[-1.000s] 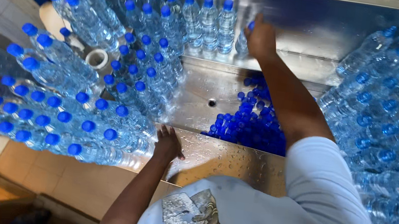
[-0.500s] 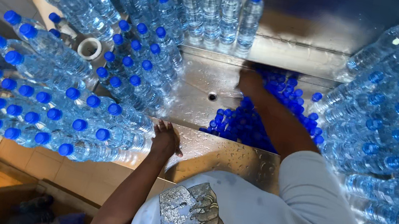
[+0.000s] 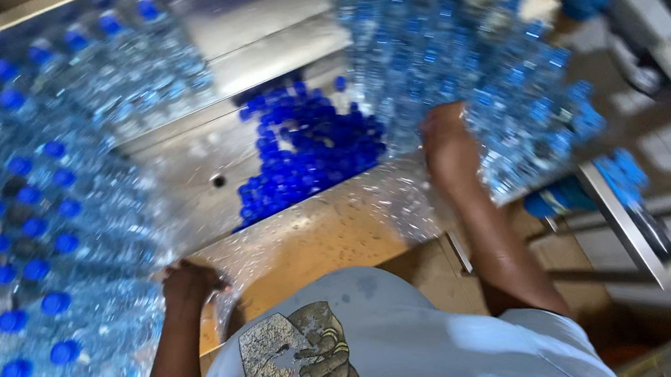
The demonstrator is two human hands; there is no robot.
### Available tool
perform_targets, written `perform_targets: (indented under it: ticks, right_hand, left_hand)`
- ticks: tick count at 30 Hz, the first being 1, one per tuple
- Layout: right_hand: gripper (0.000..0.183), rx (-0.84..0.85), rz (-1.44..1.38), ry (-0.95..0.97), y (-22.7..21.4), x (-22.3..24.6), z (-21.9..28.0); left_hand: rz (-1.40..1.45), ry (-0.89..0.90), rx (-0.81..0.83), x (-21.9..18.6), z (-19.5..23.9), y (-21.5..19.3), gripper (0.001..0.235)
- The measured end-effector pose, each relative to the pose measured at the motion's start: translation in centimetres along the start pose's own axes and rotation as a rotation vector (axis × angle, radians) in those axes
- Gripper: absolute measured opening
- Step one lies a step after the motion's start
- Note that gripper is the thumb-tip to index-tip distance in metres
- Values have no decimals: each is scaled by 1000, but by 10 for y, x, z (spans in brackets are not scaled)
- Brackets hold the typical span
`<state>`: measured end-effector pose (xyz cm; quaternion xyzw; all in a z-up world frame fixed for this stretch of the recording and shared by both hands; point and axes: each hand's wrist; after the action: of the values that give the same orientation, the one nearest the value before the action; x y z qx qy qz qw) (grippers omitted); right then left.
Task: The person repeatedly picks up plastic water bottles from a stainless steel tray, places them under a capping mechanism, and secures blue caps onto them. The capped bottles are then placed back onto the tray among other finished bottles.
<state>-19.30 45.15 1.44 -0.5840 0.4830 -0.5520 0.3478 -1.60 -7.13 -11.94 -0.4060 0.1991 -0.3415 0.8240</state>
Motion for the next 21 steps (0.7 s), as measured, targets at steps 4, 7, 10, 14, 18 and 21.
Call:
perform_targets:
  ticks: [4, 7, 10, 14, 18, 21]
  right_hand:
    - [32, -353, 455, 45, -70, -129, -4]
    - [37, -195, 684, 138, -54, -172, -26]
    - [26, -148, 762, 101, -27, -197, -37]
    - [30, -164, 670, -39, 1, -191, -7]
    - [32, 124, 271, -138, -35, -77, 84]
    - [22, 238, -206, -314, -79, 21, 123]
  left_hand:
    - [92, -29, -25, -10, -20, 4, 112]
    - [-147, 151, 44, -24, -6, -9, 113]
    - [52, 292, 39, -44, 29, -23, 108]
    - [268, 442, 46, -54, 72, -25, 99]
    - [1121, 471, 244, -65, 93, -17, 71]
    - [1421, 389, 617, -77, 72, 13, 109]
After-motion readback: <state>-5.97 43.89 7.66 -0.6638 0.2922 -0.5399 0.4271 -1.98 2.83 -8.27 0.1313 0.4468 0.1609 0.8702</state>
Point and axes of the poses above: each hand's wrist, its own z-axis away from the middle knuckle, its own y-axis out of the palm, x = y × z, and after that the axes turned 13 degrees about z, right-handed
